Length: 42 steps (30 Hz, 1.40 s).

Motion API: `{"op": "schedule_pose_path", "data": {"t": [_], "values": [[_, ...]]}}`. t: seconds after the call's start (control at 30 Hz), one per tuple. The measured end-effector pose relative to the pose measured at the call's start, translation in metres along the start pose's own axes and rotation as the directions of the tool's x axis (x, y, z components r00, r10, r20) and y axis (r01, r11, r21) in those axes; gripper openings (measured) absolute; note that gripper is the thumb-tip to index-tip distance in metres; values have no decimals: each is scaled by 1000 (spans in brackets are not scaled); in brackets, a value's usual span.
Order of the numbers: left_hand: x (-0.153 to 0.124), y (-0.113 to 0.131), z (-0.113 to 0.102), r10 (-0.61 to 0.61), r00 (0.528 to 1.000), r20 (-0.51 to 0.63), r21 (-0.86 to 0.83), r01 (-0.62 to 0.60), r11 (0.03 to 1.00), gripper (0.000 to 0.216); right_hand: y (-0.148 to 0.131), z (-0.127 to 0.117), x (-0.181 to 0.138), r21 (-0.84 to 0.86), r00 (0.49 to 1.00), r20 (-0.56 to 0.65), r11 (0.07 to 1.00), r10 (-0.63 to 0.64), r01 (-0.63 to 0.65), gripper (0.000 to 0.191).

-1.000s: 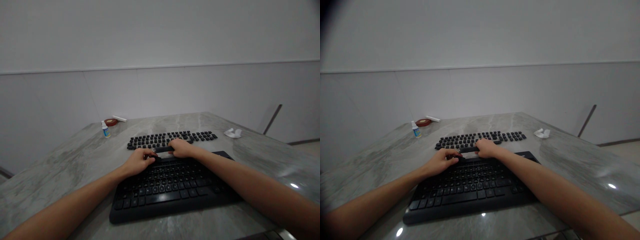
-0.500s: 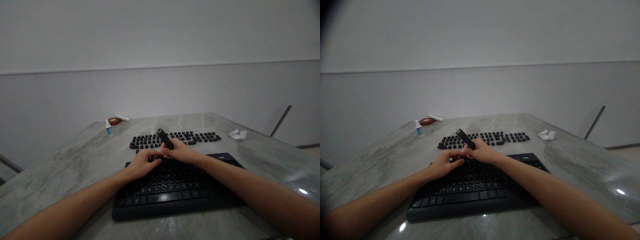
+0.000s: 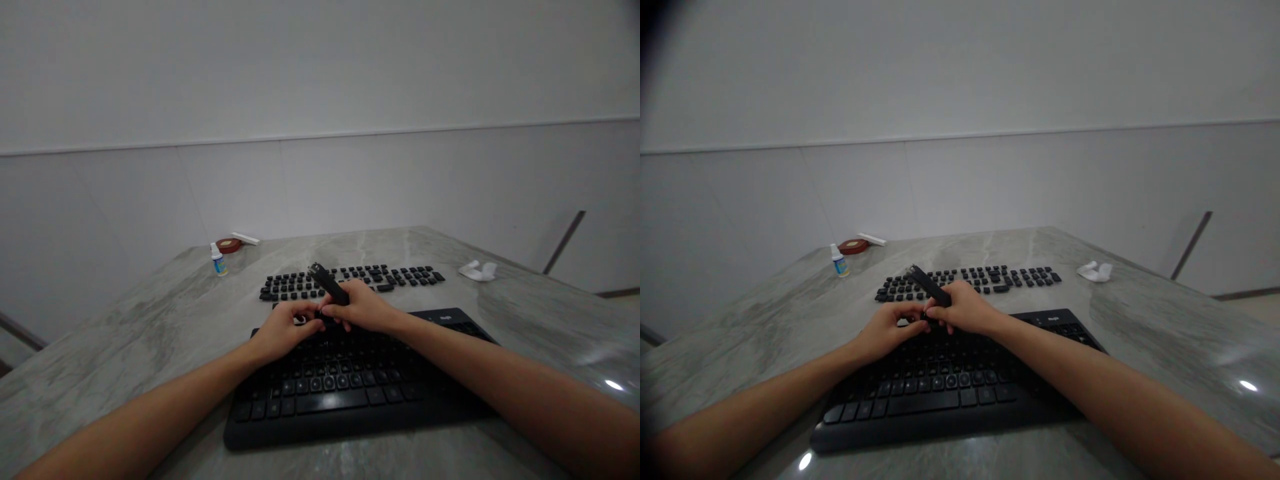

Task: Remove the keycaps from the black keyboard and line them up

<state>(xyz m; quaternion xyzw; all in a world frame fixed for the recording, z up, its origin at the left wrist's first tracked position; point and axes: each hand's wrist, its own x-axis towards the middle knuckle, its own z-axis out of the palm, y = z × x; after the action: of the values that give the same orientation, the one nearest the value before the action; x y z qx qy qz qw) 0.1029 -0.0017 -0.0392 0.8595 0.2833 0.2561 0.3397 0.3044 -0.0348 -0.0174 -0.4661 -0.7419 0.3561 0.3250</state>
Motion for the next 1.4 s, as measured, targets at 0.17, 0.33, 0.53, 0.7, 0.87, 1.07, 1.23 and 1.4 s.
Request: {"op": "schedule_pose_path", "data": {"t": [0.17,0.33,0.53,0.7,0.87,1.07,1.23,1.4], "values": [[0,-1,-1,-22,999,-27,-23,21,1000,25,1,0,-2,-108,993,-104,994,-47,36,15],[1,1,0,-36,999,-19,-68,35,997,25,0,1,-2,-227,979,-178,972,-94,52,9],[0,7,0,-54,999,-4,-104,54,993,23,-1,2,-2,-287,977,-172,955,-128,74,12],[-2,8,0,-71,997,-10,-113,70,991,21,-2,1,-2,-297,978,-157,951,-136,85,16],[-3,5,0,-83,996,-20,-111,80,991,22,-4,2,-3,-284,984,-123,955,-126,87,19],[-2,4,1,-86,995,-41,-93,82,992,20,-7,4,-4,-305,979,-149,948,-142,91,22],[-3,3,2,-63,997,-47,-71,60,996,20,-6,5,-3,-327,975,-166,941,-145,84,24],[-4,2,3,-40,995,-92,-1,40,999,18,-7,5,-3,-342,975,-165,935,-151,87,20]]}}
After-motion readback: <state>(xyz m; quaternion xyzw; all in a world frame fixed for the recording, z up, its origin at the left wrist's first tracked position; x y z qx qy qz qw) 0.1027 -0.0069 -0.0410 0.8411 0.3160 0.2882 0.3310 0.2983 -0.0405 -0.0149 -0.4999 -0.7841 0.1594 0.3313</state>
